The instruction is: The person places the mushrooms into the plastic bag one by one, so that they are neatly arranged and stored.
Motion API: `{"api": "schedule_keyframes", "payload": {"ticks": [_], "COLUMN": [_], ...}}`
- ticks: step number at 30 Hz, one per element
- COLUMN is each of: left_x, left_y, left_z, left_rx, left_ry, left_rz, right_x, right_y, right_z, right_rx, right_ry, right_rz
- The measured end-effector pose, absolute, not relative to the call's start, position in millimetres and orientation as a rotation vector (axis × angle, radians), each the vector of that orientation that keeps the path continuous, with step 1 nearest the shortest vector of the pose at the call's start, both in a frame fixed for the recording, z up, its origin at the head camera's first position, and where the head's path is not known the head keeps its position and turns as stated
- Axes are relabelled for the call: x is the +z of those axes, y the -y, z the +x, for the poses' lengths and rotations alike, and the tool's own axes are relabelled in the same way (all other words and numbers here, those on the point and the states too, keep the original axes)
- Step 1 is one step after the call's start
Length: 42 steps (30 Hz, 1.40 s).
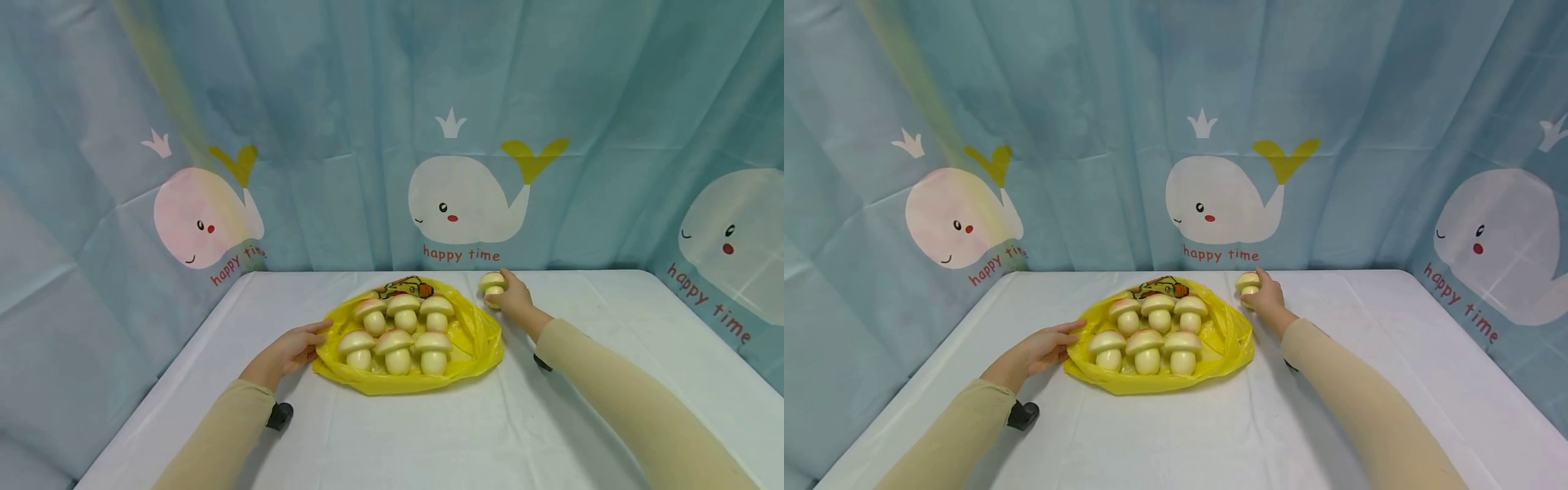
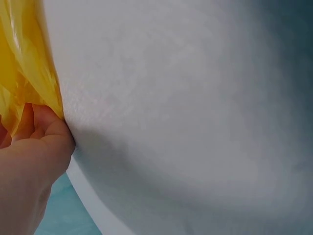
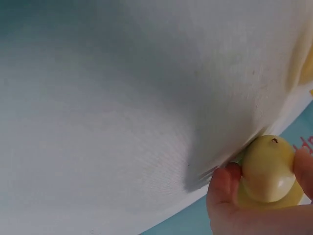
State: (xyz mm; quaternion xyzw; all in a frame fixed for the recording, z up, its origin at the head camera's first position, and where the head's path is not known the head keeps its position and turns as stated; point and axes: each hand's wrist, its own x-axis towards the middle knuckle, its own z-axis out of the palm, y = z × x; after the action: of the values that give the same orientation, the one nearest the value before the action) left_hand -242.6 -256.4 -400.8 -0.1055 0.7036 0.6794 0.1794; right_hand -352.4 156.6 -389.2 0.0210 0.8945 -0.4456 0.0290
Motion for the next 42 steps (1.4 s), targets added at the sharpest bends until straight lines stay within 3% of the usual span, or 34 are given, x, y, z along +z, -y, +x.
{"api": "schedule_keyframes", "payload": {"ticks": [42], "left_x": [-401], "left_y": [256], "left_z": [-243], "left_rx": [1.907], "left_ry": [-1.997], "left_rz": [-0.284], "right_x": [-355], "right_y": [-156], "right_z": [-265], "right_rx": [-1.731], "right_ry": [-2.391], "right_rz": [-0.032]}}
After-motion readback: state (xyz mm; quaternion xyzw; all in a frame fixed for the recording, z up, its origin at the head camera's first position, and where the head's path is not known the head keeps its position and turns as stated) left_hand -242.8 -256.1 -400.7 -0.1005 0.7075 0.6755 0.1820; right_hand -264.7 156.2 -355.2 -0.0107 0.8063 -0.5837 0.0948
